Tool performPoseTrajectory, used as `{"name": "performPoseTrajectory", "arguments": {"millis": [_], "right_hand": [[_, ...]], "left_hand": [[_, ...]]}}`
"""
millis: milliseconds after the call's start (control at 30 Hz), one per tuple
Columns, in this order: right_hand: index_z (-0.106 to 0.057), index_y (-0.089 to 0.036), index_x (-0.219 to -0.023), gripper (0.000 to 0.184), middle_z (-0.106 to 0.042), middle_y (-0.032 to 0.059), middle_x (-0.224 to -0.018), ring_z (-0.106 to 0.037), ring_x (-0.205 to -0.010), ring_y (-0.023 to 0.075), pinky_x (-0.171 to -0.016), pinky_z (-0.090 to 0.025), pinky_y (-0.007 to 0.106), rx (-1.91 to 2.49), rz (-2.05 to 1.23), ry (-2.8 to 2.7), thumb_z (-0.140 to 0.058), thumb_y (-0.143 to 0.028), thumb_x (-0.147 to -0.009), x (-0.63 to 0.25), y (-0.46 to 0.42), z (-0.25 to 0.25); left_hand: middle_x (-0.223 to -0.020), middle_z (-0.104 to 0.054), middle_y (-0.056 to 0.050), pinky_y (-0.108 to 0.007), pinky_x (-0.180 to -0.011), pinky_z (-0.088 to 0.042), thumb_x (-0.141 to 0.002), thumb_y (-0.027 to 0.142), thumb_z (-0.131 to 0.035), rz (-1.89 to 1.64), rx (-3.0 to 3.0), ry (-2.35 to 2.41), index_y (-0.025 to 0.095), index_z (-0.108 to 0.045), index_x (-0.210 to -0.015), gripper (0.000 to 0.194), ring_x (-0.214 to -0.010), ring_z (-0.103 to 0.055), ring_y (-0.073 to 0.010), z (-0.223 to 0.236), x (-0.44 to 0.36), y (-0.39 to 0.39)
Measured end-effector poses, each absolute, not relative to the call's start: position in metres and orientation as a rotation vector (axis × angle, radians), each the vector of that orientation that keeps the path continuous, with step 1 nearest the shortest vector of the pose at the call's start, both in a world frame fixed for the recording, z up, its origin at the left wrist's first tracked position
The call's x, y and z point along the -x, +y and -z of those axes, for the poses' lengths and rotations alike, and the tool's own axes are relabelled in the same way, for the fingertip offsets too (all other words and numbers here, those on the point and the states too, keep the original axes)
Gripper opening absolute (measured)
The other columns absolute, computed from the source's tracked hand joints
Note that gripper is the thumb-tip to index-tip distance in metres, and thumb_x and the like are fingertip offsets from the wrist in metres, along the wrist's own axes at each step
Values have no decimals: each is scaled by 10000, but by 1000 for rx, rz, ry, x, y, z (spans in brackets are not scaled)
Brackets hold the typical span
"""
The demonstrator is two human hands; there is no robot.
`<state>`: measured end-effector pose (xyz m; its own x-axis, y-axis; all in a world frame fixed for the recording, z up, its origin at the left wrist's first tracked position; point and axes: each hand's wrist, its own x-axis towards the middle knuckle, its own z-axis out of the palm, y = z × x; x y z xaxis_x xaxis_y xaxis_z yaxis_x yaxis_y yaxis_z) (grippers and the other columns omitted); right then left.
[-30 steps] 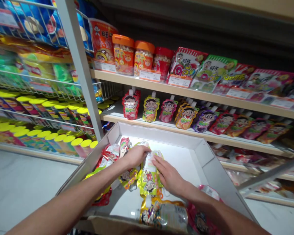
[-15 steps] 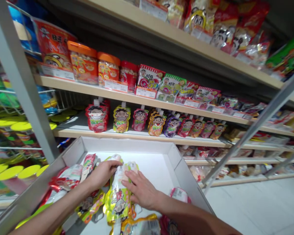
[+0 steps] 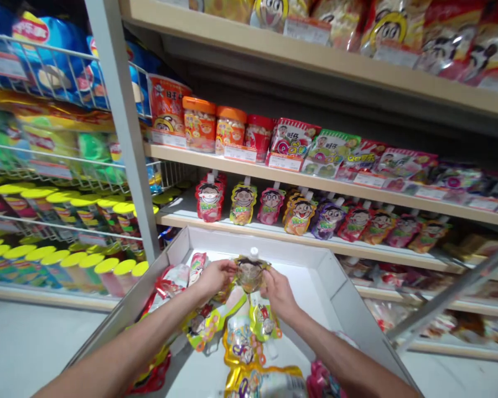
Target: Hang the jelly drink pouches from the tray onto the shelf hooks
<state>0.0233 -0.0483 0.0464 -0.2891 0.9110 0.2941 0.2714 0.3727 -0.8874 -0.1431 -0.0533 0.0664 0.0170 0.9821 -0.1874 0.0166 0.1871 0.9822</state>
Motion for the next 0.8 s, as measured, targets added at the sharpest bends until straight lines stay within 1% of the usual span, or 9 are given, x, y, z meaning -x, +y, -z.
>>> {"name": "performPoseTrajectory", "arguments": {"millis": [33, 100, 167, 267, 333, 467, 533, 700, 800], "right_hand": [[-530, -162, -891, 333, -586, 25, -729, -562, -585, 126, -489, -474, 242, 1092, -1040, -1694, -296, -381, -799, -20, -45, -49], [-513, -159, -872, 336, -563, 5, -689, -534, -497, 96, -415, -446, 207, 1125, -1204, -1581, -331, -423, -773, -15, -41, -51], [-505, -160, -862, 326, -558, -2, -697, -537, -512, 88, -428, -449, 195, 1100, -1289, -1525, -370, -435, -750, -12, -38, -51], [-510, -155, -835, 320, -558, 2, -723, -553, -605, 102, -478, -469, 199, 1051, -1322, -1489, -413, -439, -723, -13, -37, -45], [-512, -148, -795, 312, -554, 1, -711, -550, -620, 105, -484, -470, 198, 1057, -1303, -1483, -433, -437, -709, -15, -36, -39], [-472, -143, -702, 302, -527, -18, -609, -514, -435, 82, -354, -396, 170, 1188, -1213, -1488, -415, -439, -707, -16, -28, -37], [-446, -149, -664, 290, -512, -22, -586, -498, -396, 80, -325, -367, 167, 1201, -1147, -1505, -398, -431, -713, -12, -20, -45], [-442, -165, -659, 236, -504, -2, -622, -527, -523, 110, -379, -405, 178, 1091, -978, -1533, -373, -382, -720, 9, 9, -78], [-424, -175, -647, 212, -480, -8, -593, -519, -527, 115, -369, -396, 177, 1099, -922, -1510, -356, -363, -718, 24, 31, -90]], "left_hand": [[-596, -551, 10, -165, -466, -335, -522, 54, -445, -1050, -1114, 1286, 124, -530, -675, 189, -485, -457, -57, -67, 143, -53], [-552, -527, 20, -178, -467, -333, -546, 98, -473, -1037, -1184, 1327, 123, -530, -661, 131, -471, -440, -64, -64, 142, -52], [-519, -503, 29, -189, -458, -327, -574, 144, -476, -1030, -1246, 1391, 125, -520, -645, 85, -448, -415, -68, -58, 142, -49], [-505, -483, 35, -195, -453, -320, -603, 182, -465, -1057, -1329, 1469, 132, -497, -622, 62, -442, -402, -72, -46, 142, -45], [-498, -476, 38, -193, -449, -312, -621, 208, -459, -1084, -1409, 1516, 137, -497, -615, 82, -445, -403, -77, -39, 142, -43], [-497, -477, 36, -189, -461, -318, -649, 262, -448, -1163, -1533, 1561, 146, -491, -567, 148, -478, -428, -85, -42, 143, -39], [-491, -478, 39, -189, -462, -331, -657, 274, -442, -1209, -1534, 1561, 150, -480, -561, 162, -471, -446, -85, -54, 145, -35], [-490, -508, 34, -186, -414, -356, -668, 275, -433, -1323, -1389, 1503, 159, -460, -618, 129, -436, -500, -96, -96, 153, -13], [-482, -505, 28, -184, -417, -380, -661, 242, -452, -1412, -1331, 1512, 157, -452, -605, 102, -445, -519, -99, -114, 159, 8]]}}
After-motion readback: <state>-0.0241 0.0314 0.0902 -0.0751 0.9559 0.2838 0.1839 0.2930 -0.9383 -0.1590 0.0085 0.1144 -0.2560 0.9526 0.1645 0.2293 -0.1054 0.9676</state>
